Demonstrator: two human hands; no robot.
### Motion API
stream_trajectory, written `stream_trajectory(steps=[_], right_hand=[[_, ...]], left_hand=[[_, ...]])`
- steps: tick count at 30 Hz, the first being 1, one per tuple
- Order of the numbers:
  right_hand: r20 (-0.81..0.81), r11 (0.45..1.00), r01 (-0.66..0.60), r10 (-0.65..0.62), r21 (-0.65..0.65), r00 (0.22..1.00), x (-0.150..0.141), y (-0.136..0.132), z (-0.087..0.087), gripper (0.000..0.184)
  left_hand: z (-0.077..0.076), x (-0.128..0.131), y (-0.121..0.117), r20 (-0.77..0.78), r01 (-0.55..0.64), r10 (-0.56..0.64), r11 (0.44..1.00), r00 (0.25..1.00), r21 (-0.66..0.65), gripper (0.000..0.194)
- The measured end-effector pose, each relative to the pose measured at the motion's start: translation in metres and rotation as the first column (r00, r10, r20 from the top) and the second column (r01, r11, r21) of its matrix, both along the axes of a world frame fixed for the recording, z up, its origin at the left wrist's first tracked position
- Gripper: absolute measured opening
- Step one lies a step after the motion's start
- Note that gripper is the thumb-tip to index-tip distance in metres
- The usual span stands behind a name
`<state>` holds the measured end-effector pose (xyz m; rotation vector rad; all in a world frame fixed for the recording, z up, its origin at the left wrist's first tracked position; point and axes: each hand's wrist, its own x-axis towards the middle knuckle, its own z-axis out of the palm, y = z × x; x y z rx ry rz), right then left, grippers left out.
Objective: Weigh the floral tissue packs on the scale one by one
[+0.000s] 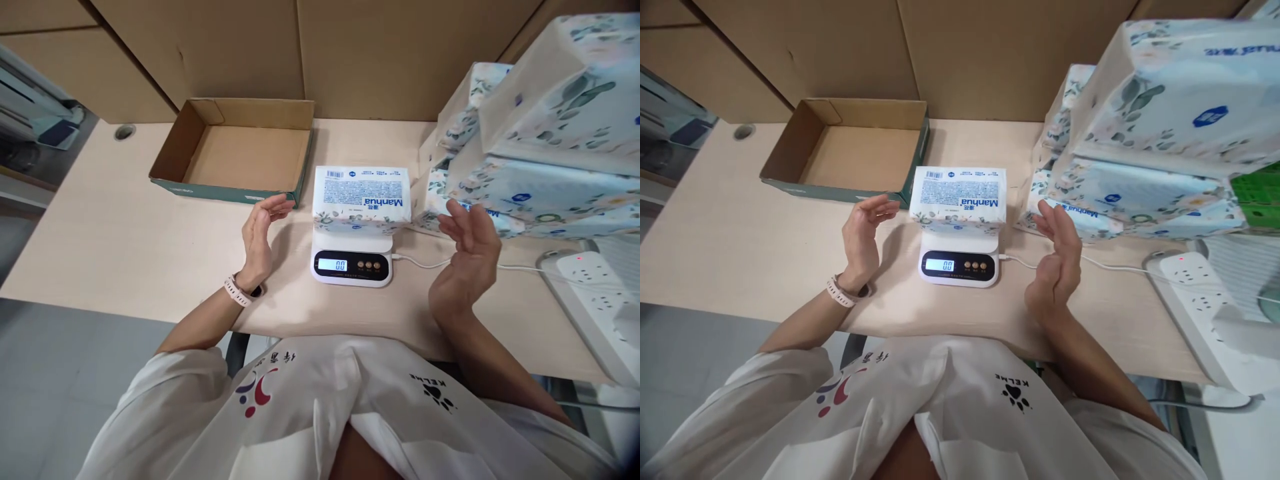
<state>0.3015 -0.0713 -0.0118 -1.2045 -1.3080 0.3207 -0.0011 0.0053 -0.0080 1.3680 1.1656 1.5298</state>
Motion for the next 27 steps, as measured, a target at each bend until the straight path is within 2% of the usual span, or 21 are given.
stream_trajectory(steps=[6, 9, 12, 27], right_hand=[[0.027, 0.985, 0.032, -0.037, 0.168, 0.999, 0.006, 0.009, -0.005, 0.054], [0.071, 0.96, 0.002, -0.023, 0.28, 0.997, 0.012, 0.015, -0.007, 0.057], [0.05, 0.946, -0.019, 0.003, 0.322, 0.999, 0.013, 0.017, -0.006, 0.058], [0.026, 0.983, 0.004, -0.009, 0.186, 1.0, 0.012, 0.012, -0.005, 0.059]], left_hand=[[-0.002, 0.002, 0.0, 0.014, 0.027, -0.027, 1.0, 1.0, -0.016, 0.05], [-0.003, 0.001, -0.001, 0.021, 0.048, -0.048, 0.999, 0.999, -0.005, 0.05], [-0.003, 0.0, 0.0, 0.032, 0.042, -0.042, 0.999, 0.999, -0.008, 0.05], [-0.005, 0.0, 0.001, 0.037, 0.062, -0.061, 0.998, 0.997, -0.006, 0.046]])
